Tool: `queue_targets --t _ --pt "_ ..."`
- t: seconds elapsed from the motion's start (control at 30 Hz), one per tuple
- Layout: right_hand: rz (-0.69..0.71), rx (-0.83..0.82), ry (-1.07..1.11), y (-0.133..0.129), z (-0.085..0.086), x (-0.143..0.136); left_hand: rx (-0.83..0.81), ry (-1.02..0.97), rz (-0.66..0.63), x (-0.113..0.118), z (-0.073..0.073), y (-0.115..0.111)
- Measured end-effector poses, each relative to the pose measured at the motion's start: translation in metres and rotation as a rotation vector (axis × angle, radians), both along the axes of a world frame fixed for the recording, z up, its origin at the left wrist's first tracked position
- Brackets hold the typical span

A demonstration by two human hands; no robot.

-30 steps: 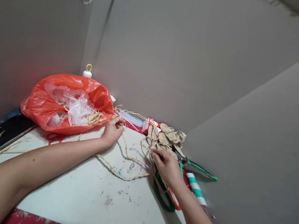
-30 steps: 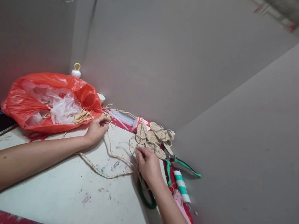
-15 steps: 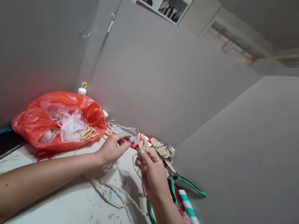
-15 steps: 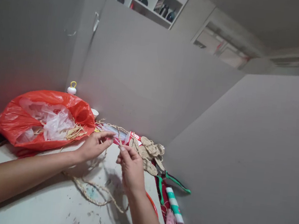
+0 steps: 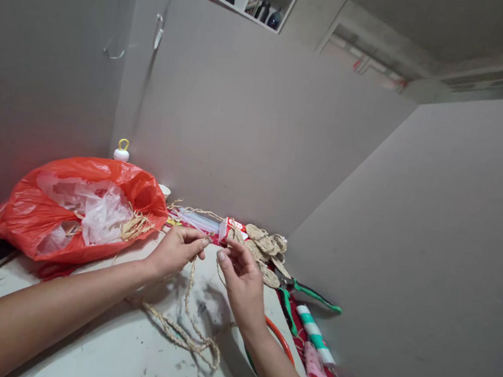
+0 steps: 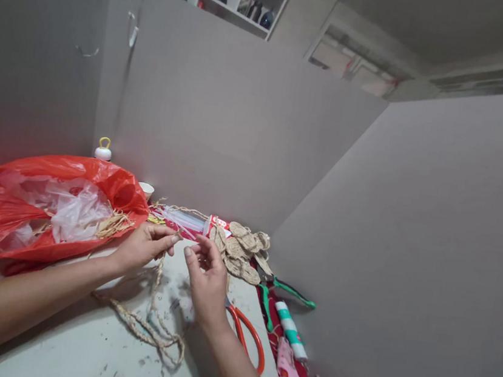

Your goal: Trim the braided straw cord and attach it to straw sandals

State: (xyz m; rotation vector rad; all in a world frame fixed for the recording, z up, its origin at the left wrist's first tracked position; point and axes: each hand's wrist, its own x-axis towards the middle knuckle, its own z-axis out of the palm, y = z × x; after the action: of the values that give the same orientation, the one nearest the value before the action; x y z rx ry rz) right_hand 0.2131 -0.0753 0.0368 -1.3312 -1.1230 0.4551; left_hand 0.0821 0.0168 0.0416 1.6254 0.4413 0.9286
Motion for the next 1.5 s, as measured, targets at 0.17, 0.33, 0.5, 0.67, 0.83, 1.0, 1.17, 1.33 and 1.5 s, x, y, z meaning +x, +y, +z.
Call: queue_targets --t 0.17,0.33,0.5,0.67,0.83,1.0,1.17,1.33,1.5 --pt "0.004 -0.009 -0.176 -0.006 0.005 0.008 0.146 0.146 -0.103 0.006 -0.013 -0.013" --pt "-0.004 -0.061 -0.109 -0.007 0.002 0.019 0.059 0.201 -0.184 0.006 -0.016 -0.024" --pt "-0.135 -0.111 -0.043 -0.014 0.004 0.036 -0.150 0.273 -0.199 0.003 -0.026 -0.024" --pt "-0.137 -0.085 -0.086 -0.033 0.009 0.039 -0.203 0.336 -0.205 -0.001 -0.045 -0.024" --pt "0.029 -0.168 -0.509 -0.054 -0.006 0.020 0.012 0.328 -0.255 -0.003 -0.047 -0.033" --pt "0.063 -0.204 -0.975 -0.062 -0.032 0.006 0.252 0.365 -0.301 -0.005 -0.047 -0.039" --pt "-0.092 -0.081 -0.992 -0.063 -0.040 0.022 -0.001 0.381 -0.347 -0.003 -0.045 -0.039" --pt "-0.106 -0.057 -0.852 -0.068 -0.036 0.031 -0.095 0.322 -0.322 -0.003 -0.041 -0.040" --pt "0.053 -0.143 -0.572 -0.071 -0.014 0.027 0.073 0.318 -0.262 -0.005 -0.037 -0.040"
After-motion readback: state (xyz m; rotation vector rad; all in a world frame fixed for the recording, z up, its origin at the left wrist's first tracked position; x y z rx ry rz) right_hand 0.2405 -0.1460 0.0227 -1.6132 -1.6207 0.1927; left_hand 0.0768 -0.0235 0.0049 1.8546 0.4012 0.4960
